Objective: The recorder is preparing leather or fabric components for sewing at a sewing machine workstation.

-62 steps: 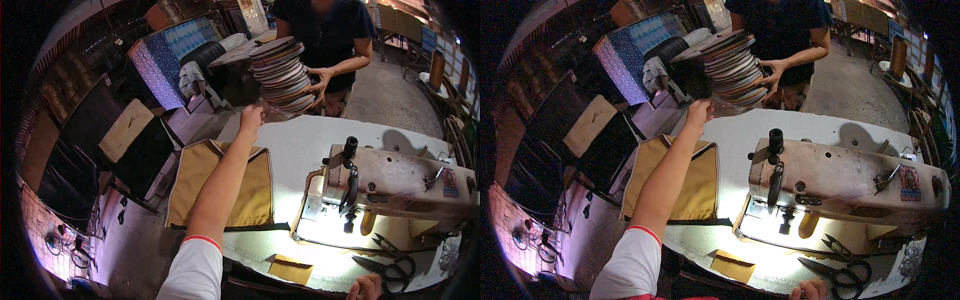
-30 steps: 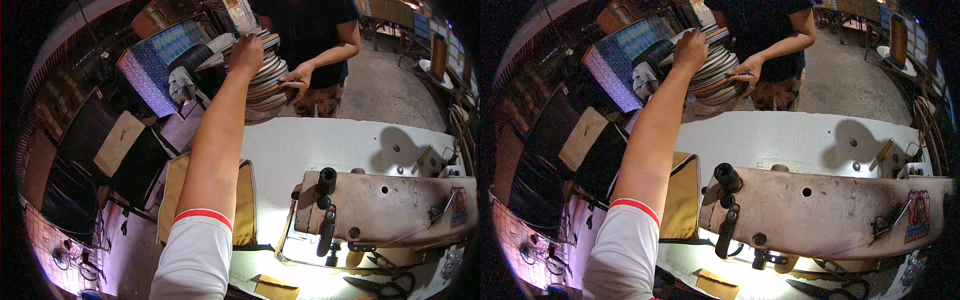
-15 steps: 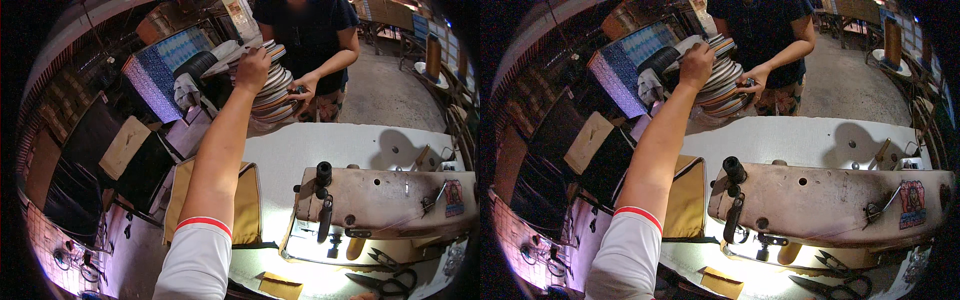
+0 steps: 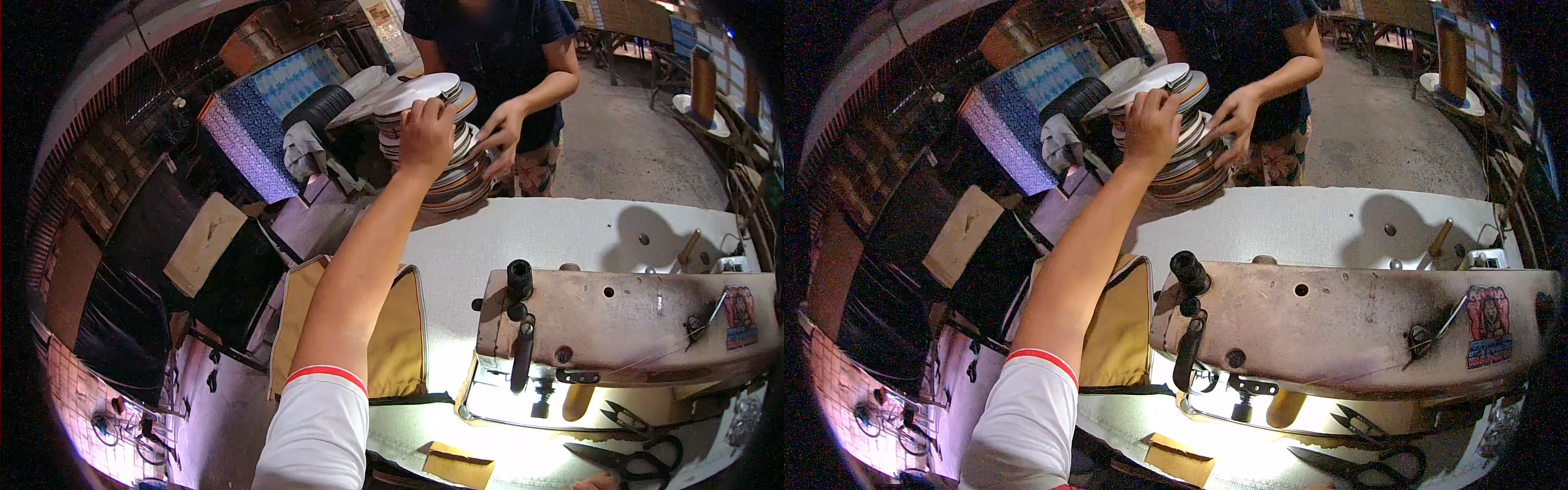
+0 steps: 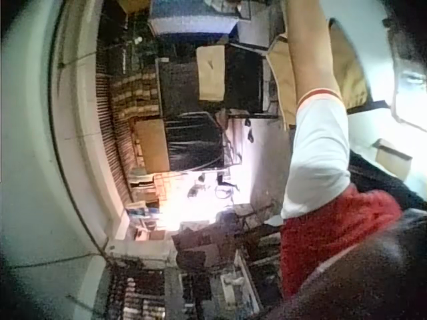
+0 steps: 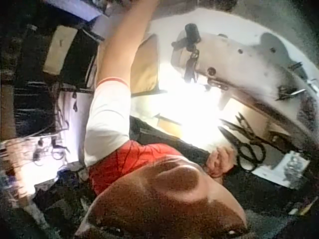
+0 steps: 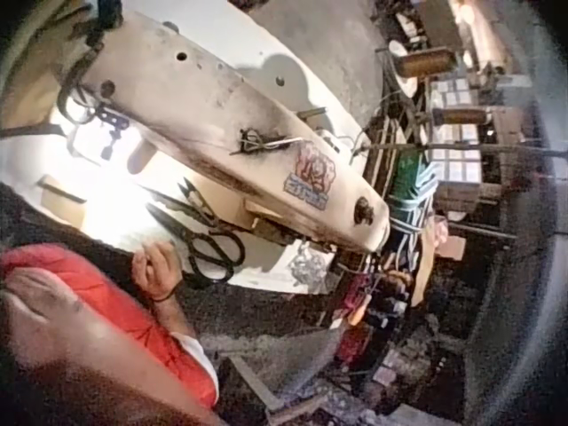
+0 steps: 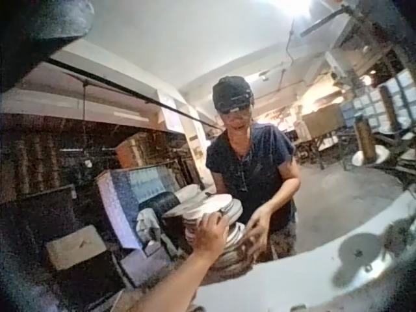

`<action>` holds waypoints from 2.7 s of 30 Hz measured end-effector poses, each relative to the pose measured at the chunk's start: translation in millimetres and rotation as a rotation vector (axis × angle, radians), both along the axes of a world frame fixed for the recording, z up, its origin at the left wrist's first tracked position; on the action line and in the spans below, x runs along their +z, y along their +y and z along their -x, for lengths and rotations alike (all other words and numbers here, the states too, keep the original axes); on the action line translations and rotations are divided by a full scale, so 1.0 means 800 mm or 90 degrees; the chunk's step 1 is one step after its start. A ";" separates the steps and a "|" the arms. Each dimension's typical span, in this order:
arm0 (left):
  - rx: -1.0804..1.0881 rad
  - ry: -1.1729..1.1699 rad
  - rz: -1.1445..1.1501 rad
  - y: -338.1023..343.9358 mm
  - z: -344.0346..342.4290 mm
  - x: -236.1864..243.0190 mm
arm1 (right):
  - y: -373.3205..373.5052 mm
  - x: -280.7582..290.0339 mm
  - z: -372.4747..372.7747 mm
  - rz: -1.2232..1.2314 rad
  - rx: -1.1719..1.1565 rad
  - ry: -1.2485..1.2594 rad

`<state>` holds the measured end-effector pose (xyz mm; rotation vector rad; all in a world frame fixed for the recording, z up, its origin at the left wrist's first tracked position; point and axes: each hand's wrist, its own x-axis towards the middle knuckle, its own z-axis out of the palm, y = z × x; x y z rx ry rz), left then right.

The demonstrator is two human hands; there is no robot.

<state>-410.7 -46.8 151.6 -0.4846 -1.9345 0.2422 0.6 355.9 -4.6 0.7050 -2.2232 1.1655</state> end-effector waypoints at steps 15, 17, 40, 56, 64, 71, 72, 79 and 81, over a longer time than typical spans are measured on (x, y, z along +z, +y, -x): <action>0.107 -0.147 -0.208 -0.028 -0.004 0.038 | 0.010 0.009 0.003 -0.028 0.027 -0.051; 0.097 -0.160 -0.202 -0.034 -0.005 0.044 | 0.007 0.007 0.004 -0.024 0.040 -0.034; 0.001 -0.012 0.009 -0.041 -0.054 0.020 | -0.003 0.004 -0.003 0.022 -0.042 -0.059; -0.009 0.077 -0.051 -0.034 -0.031 -0.025 | -0.001 0.008 -0.003 -0.012 -0.039 -0.078; -0.077 -0.057 -0.179 -0.034 -0.022 0.002 | -0.004 0.002 -0.004 -0.001 -0.050 -0.082; 0.014 -0.109 -0.042 -0.035 -0.033 0.018 | -0.007 0.008 0.000 0.019 -0.047 -0.078; 0.015 -0.129 -0.039 -0.037 -0.038 0.017 | -0.005 0.006 -0.001 0.022 -0.039 -0.074; 0.103 -0.163 -0.032 -0.024 -0.045 0.019 | -0.003 0.009 -0.002 0.001 -0.026 -0.073; 0.074 -0.164 -0.058 -0.024 -0.048 0.017 | 0.000 0.009 -0.001 -0.005 -0.017 -0.066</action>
